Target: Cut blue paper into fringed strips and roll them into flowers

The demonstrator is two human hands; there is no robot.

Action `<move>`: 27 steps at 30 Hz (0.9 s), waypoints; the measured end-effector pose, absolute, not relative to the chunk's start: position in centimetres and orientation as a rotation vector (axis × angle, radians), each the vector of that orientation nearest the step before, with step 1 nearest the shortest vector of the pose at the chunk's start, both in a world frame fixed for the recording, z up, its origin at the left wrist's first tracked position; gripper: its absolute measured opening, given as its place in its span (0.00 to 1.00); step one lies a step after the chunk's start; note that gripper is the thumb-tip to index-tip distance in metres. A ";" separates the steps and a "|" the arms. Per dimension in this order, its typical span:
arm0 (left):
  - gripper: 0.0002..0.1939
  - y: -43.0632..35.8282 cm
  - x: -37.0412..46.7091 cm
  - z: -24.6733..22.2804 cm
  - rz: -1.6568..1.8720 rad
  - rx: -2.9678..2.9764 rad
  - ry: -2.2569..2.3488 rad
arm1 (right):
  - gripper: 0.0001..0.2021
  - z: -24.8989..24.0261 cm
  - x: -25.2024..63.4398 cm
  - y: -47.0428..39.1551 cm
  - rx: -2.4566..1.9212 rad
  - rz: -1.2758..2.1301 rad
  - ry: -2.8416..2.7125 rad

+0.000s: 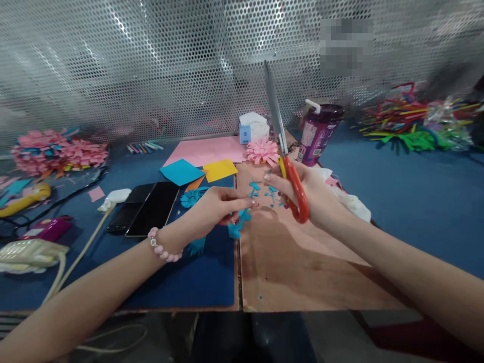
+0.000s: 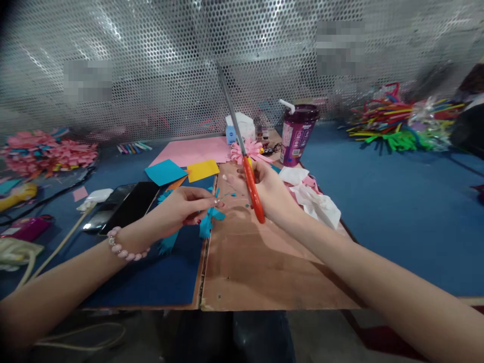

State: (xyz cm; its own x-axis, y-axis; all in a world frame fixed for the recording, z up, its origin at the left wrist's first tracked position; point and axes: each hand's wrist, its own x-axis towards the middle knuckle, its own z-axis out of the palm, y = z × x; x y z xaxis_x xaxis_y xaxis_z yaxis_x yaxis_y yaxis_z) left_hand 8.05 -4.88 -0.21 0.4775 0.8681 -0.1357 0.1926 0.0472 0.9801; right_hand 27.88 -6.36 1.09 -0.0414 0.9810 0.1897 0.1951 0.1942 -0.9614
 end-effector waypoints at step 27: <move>0.06 -2.6 -0.5 2.6 0.830 0.956 1.034 | 0.11 0.7 30.4 -7.1 -1.268 -0.880 -2.221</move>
